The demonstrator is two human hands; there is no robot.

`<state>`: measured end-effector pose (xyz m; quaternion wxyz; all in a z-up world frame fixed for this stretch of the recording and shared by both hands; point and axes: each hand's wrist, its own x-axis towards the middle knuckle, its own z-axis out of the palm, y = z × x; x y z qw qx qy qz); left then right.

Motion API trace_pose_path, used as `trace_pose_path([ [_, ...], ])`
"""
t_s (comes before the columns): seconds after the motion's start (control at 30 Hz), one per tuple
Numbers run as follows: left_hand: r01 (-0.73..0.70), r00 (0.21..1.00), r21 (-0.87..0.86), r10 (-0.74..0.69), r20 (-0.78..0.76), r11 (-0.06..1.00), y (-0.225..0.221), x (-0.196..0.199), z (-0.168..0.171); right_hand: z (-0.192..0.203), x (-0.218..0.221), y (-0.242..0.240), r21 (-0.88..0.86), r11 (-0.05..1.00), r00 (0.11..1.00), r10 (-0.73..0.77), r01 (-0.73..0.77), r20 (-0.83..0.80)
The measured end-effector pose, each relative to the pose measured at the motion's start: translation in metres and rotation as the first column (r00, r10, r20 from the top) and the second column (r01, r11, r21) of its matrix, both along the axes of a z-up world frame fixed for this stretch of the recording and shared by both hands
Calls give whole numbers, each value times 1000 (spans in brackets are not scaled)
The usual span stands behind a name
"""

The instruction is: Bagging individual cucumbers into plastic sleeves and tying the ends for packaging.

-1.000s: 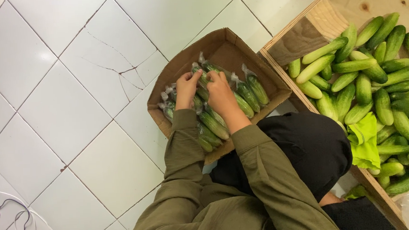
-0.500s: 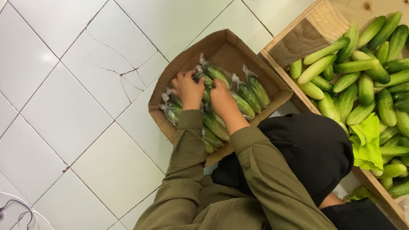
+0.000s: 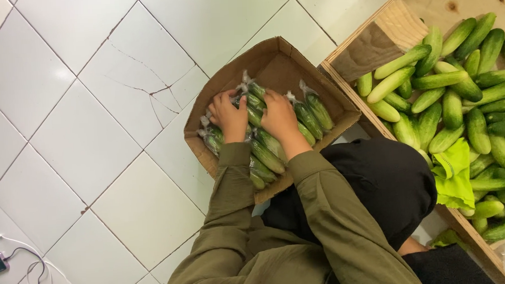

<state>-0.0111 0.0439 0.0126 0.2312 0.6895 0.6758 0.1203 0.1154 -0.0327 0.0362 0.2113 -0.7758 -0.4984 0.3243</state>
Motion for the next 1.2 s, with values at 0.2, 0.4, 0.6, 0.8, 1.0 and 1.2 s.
trace_pose_path([
  [0.2,42,998,-22,-42,38,999,-13,-6,33,-17,5,0,-5,1000,999,29,-29,13],
  [0.4,159,987,7,-159,33,987,-39,-8,63,52,-1,1,25,993,993,-116,116,26],
  [0.6,307,931,192,-336,143,932,-61,0,91,125,14,-24,501,830,969,-220,247,-113],
  [0.8,420,819,304,-501,278,855,-97,19,138,233,83,-127,812,307,865,-251,497,-435],
  [1.0,520,688,293,-597,413,802,-143,54,178,167,179,-280,659,422,690,-694,622,-207],
  [1.2,639,516,373,-734,442,673,-192,90,198,114,178,-391,46,536,532,-844,843,75],
])
